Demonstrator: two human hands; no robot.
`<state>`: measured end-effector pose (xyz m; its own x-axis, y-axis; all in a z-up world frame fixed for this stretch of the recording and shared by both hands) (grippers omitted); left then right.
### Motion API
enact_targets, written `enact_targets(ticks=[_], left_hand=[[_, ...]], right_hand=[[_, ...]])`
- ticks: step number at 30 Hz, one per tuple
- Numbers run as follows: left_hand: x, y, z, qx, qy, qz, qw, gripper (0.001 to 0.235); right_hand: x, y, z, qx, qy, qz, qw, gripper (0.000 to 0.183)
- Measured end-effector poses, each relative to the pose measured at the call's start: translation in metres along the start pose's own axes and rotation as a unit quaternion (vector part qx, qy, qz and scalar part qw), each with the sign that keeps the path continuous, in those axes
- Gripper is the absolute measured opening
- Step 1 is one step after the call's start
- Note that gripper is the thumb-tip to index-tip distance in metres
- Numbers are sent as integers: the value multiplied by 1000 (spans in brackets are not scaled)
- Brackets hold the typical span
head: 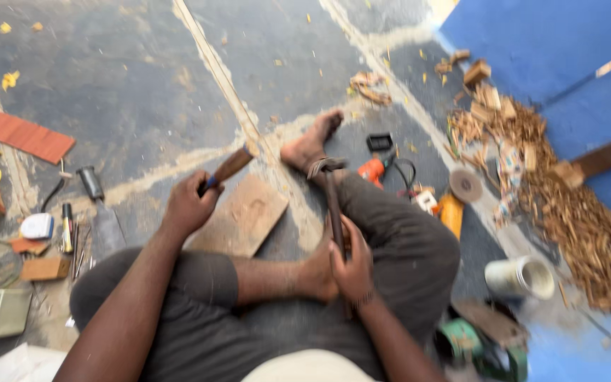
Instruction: The person sits on the floor and uses a chisel and hammer to carve a rectangular recess into a small piece of wood. They repeatedly position the chisel and strike it with the hammer to remove wood chips.
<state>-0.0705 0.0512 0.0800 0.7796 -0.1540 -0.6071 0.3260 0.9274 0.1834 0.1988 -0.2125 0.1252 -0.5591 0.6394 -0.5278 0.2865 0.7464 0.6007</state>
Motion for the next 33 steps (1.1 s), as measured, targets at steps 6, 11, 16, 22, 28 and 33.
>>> enact_targets(ticks=[6, 11, 16, 22, 28, 33], left_hand=[[32, 3, 4, -39, -93, -98, 990, 19], [60, -4, 24, -21, -151, -207, 966, 25], [74, -11, 6, -89, -55, -272, 957, 27], [51, -2, -2, -147, -53, -190, 969, 26], [14, 12, 5, -57, -31, -57, 996, 25], [40, -3, 8, -81, -99, -104, 986, 25]], right_hand=[[91, -49, 74, 368, 340, -201, 842, 30], [111, -97, 95, 488, 399, -234, 740, 21], [113, -105, 84, 487, 335, -303, 748, 19], [119, -108, 73, 521, 393, -313, 690, 20], [119, -116, 81, 563, 410, -294, 655, 20], [119, -119, 83, 569, 413, -288, 650, 19]])
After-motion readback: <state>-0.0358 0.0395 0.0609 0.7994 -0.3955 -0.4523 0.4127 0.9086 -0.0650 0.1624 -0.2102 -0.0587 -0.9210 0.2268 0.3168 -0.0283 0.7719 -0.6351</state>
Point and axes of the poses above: each hand's wrist, its own y-axis towards the middle knuckle, its own x-axis out of the palm, z = x × y, the point moved 10 cm from there along y, towards the middle knuckle, and after that the axes turned 1 degree about z, right-handed, at the moved point
